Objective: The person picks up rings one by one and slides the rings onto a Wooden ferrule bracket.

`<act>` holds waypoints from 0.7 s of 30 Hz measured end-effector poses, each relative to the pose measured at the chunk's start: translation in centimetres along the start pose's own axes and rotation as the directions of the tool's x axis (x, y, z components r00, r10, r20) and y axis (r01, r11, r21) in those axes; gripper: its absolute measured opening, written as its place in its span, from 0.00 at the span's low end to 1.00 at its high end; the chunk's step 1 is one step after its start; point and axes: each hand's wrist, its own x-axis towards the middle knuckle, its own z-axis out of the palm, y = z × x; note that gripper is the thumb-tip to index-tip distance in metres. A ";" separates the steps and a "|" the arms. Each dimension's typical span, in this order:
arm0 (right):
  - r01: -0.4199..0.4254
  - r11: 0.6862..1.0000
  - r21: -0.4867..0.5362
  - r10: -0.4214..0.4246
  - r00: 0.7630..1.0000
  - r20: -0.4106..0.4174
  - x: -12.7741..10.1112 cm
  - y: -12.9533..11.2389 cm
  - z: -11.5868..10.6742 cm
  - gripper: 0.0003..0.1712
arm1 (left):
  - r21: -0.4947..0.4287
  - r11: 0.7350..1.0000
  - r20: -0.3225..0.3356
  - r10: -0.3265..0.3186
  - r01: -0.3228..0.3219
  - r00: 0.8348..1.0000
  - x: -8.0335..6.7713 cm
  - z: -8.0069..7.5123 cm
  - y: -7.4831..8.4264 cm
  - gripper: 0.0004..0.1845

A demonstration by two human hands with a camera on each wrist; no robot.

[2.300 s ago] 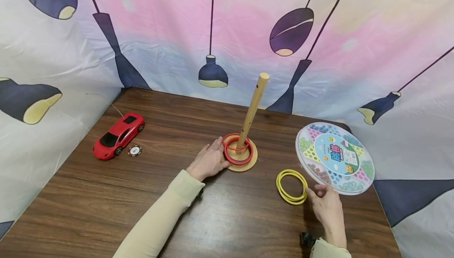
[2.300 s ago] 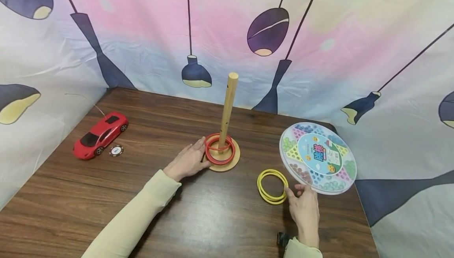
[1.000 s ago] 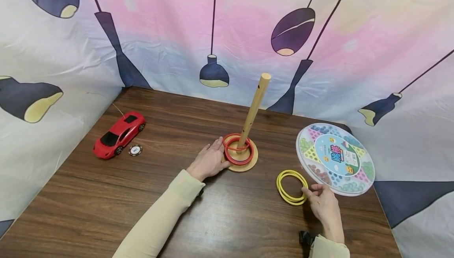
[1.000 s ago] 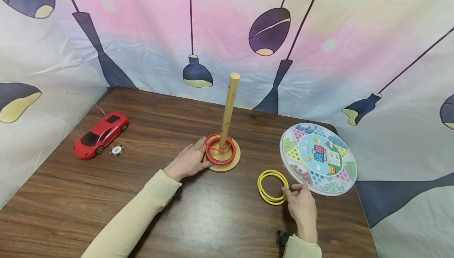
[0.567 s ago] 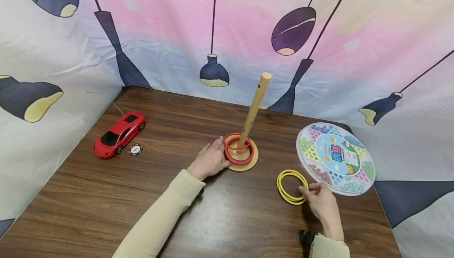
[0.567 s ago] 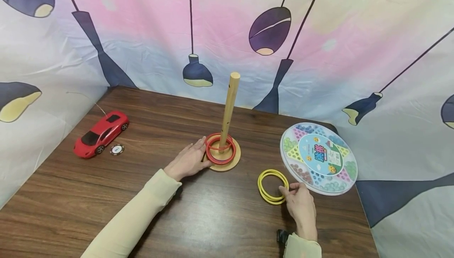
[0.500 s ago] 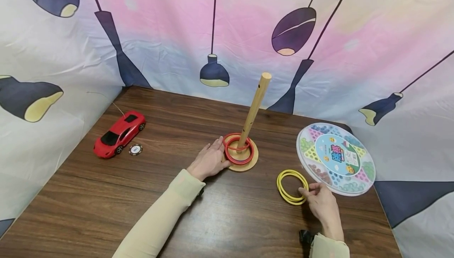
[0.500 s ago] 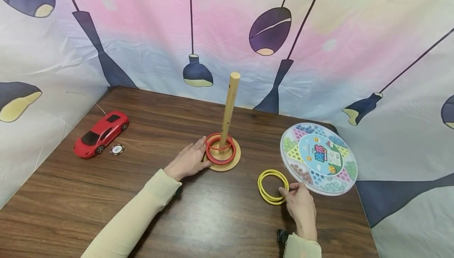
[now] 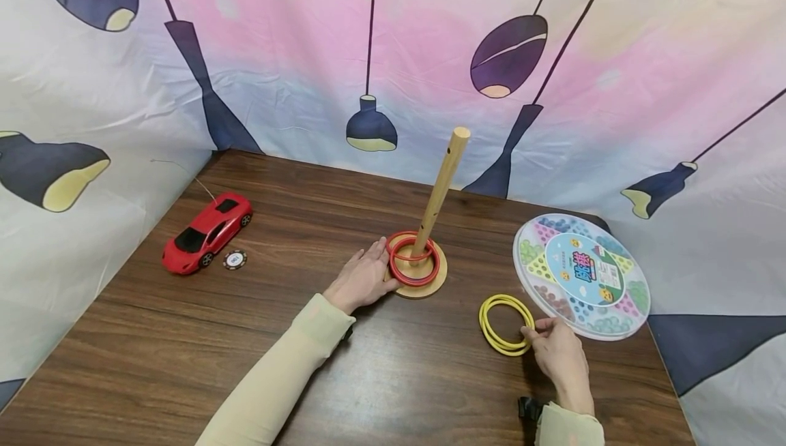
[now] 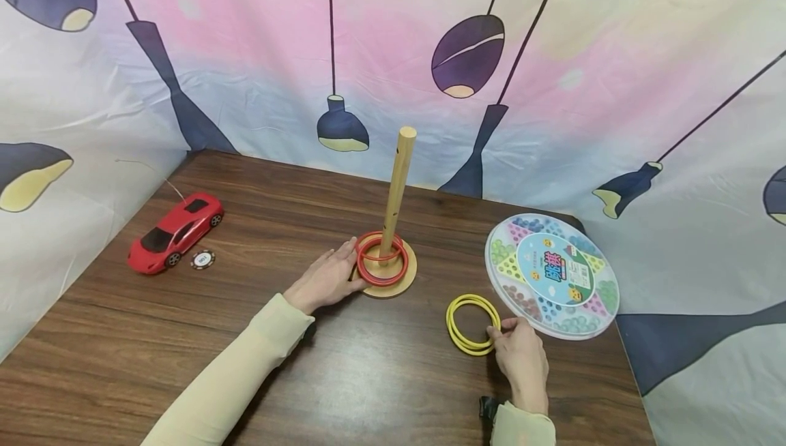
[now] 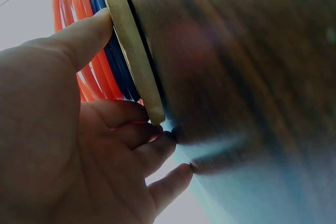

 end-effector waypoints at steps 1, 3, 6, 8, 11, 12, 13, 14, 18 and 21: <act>0.000 1.000 0.000 0.000 1.000 0.002 0.0 0.0 0.0 0.22 | 0.003 1.000 -0.003 0.002 -0.002 1.000 0.0 0.0 0.0 0.44; 0.000 1.000 -0.001 0.000 1.000 0.003 0.1 0.1 0.0 0.21 | 0.010 1.000 -0.005 0.003 -0.003 1.000 0.0 0.0 0.0 0.43; 0.004 1.000 0.001 -0.004 1.000 0.006 0.1 0.1 0.0 0.21 | 0.020 1.000 -0.003 0.003 -0.003 1.000 0.0 0.0 0.0 0.43; 0.005 1.000 0.002 -0.005 1.000 0.008 0.2 0.2 0.0 0.21 | 0.023 1.000 -0.002 0.002 -0.002 1.000 0.0 0.0 0.0 0.43; 0.008 1.000 0.007 -0.008 1.000 0.007 0.2 0.2 0.0 0.20 | 0.018 1.000 0.002 -0.001 0.001 1.000 0.0 -0.1 0.0 0.43; 0.010 1.000 0.009 -0.010 1.000 0.006 0.3 0.2 0.0 0.20 | 0.016 1.000 0.004 -0.002 0.002 1.000 0.0 -0.1 0.0 0.43; 0.014 1.000 0.010 -0.014 1.000 0.003 0.3 0.3 0.1 0.19 | 0.015 1.000 0.003 -0.001 0.001 1.000 0.0 -0.1 0.0 0.43; 0.017 1.000 0.013 -0.017 1.000 0.001 0.3 0.3 0.1 0.19 | 0.012 1.000 0.003 -0.002 0.002 1.000 0.0 -0.1 0.0 0.43; 0.022 0.999 0.032 -0.022 1.000 -0.007 0.3 0.3 0.2 0.17 | 0.006 1.000 0.001 0.000 0.000 1.000 -0.1 -0.1 0.1 0.43; 0.025 0.998 0.050 -0.025 1.000 -0.011 0.3 0.3 0.1 0.16 | 0.005 1.000 -0.001 0.004 -0.004 1.000 -0.1 -0.2 0.0 0.43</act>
